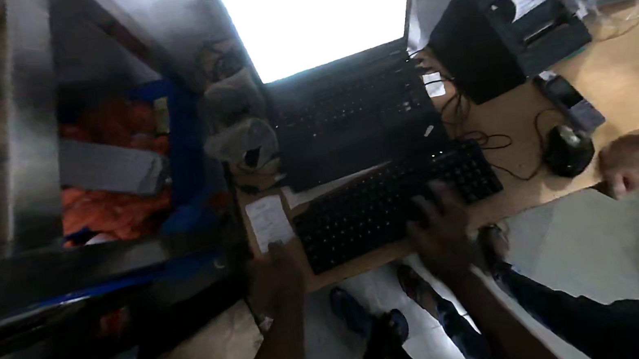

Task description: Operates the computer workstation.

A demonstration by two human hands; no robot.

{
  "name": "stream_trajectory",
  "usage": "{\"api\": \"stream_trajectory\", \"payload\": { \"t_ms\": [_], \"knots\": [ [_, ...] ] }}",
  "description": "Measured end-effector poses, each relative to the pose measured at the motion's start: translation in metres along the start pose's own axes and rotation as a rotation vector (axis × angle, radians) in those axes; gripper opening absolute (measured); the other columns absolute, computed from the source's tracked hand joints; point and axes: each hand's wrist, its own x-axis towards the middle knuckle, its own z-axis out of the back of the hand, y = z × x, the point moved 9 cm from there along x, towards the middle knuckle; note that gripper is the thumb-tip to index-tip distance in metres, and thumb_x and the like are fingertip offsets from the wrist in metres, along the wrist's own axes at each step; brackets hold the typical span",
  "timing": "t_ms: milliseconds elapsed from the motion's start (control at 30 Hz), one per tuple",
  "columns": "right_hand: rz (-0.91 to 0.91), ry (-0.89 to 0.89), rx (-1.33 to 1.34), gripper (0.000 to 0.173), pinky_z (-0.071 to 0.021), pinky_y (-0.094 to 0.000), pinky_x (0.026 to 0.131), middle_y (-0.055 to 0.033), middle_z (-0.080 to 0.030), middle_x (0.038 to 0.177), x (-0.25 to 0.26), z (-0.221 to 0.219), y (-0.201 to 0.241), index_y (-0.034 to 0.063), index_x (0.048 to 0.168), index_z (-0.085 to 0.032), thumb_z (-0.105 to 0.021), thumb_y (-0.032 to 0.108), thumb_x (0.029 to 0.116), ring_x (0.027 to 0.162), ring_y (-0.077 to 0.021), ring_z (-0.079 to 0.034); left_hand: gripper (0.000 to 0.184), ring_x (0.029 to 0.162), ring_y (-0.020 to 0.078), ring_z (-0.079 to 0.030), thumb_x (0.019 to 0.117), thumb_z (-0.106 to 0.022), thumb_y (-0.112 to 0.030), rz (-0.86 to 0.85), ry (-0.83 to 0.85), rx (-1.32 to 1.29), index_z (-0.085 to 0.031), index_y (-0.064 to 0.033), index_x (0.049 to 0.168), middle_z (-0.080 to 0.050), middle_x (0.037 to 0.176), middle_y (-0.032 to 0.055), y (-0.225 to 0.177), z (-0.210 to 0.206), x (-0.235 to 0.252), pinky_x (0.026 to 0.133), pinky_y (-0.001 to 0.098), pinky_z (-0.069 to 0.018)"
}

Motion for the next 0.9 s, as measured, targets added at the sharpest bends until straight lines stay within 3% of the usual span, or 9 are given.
{"api": "stream_trajectory", "payload": {
  "t_ms": [67,133,233,367,500,600,700,800,900],
  "knots": [
    [0.198,0.051,0.015,0.052,-0.0392,-0.0637,0.112,-0.0199,-0.055,0.149,-0.029,-0.039,0.062,0.0153,0.129,-0.071,-0.056,0.052,0.0954,0.141,-0.0417,-0.048,0.069,0.118,0.042,-0.066,0.1069,-0.039,-0.055,0.017,-0.018,-0.003,-0.052,0.002,0.144,-0.067,0.126,0.0268,0.003,-0.004,0.004,0.098,0.0626,-0.0505],
    [0.281,0.097,0.021,0.057,-0.0357,-0.0613,0.116,-0.0128,-0.055,0.152,-0.042,-0.06,0.102,0.0233,0.135,-0.069,-0.05,0.061,0.0968,0.144,-0.0368,-0.046,0.07,0.118,0.0414,-0.066,0.1068,-0.038,-0.056,0.041,-0.012,0.005,-0.051,0.0005,0.145,-0.067,0.126,0.0259,0.003,-0.004,0.004,0.098,0.062,-0.0509],
    [0.309,0.176,0.007,0.06,-0.0305,-0.0614,0.119,-0.0097,-0.051,0.156,-0.042,-0.077,0.129,0.027,0.14,-0.065,-0.045,0.064,0.0973,0.148,-0.0358,-0.042,0.068,0.116,0.0414,-0.067,0.1068,-0.039,-0.056,0.046,-0.017,-0.005,-0.051,-0.0011,0.145,-0.068,0.125,0.025,0.003,-0.004,0.004,0.095,0.063,-0.0514],
    [0.298,0.144,-0.043,0.06,-0.0292,-0.0615,0.119,-0.0077,-0.047,0.159,-0.029,-0.081,0.138,0.0256,0.14,-0.065,-0.045,0.063,0.0982,0.15,-0.0338,-0.038,0.069,0.118,0.0422,-0.065,0.1061,-0.041,-0.057,0.032,-0.052,-0.012,-0.052,-0.0004,0.145,-0.066,0.129,0.0262,0.004,-0.007,0.007,0.096,0.0632,-0.051],
    [0.149,-0.034,-0.059,0.053,-0.0319,-0.0613,0.118,-0.012,-0.055,0.152,-0.007,-0.063,0.106,0.017,0.125,-0.074,-0.055,0.057,0.0946,0.146,-0.0343,-0.044,0.056,0.123,0.0454,-0.062,0.1104,-0.039,-0.041,-0.146,-0.006,0.112,-0.054,0.001,0.145,-0.059,0.138,0.0297,-0.014,-0.004,-0.004,0.102,0.0619,-0.0491],
    [-0.022,-0.105,-0.124,0.054,-0.031,-0.0637,0.118,-0.0172,-0.052,0.153,0.007,-0.035,0.048,0.0107,0.123,-0.073,-0.057,0.053,0.0947,0.146,-0.0386,-0.044,0.067,0.121,0.0474,-0.063,0.11,-0.035,-0.047,-0.115,-0.035,0.032,-0.048,0.0089,0.145,-0.062,0.131,0.0328,-0.011,-0.002,-0.003,0.101,0.0648,-0.0485],
    [-0.129,-0.113,-0.183,0.06,-0.0278,-0.0669,0.118,-0.0229,-0.044,0.157,0.017,-0.007,0.001,0.0041,0.129,-0.069,-0.055,0.053,0.096,0.147,-0.046,-0.037,0.071,0.118,0.0458,-0.065,0.109,-0.036,-0.051,-0.078,-0.05,-0.004,-0.045,0.0087,0.146,-0.064,0.13,0.0315,-0.007,0.002,-0.004,0.099,0.0636,-0.0506],
    [-0.101,-0.117,-0.221,0.06,-0.0267,-0.0663,0.119,-0.0215,-0.043,0.159,0.025,0.003,-0.016,0.0072,0.132,-0.067,-0.051,0.053,0.0977,0.149,-0.0452,-0.035,0.071,0.125,0.0444,-0.061,0.1083,-0.039,-0.051,-0.031,-0.062,-0.054,-0.042,0.0066,0.15,-0.06,0.136,0.0304,-0.004,-0.002,0.002,0.104,0.0618,-0.0482],
    [-0.048,-0.044,-0.223,0.057,-0.0251,-0.0646,0.121,-0.0154,-0.043,0.16,0.031,0.0,-0.025,0.0153,0.133,-0.07,-0.049,0.056,0.0986,0.151,-0.0405,-0.033,0.068,0.119,0.0464,-0.064,0.1087,-0.04,-0.048,-0.095,-0.09,-0.075,-0.047,0.0097,0.144,-0.062,0.13,0.0325,-0.004,0.001,0.0,0.099,0.0623,-0.0509]
  ]
}}
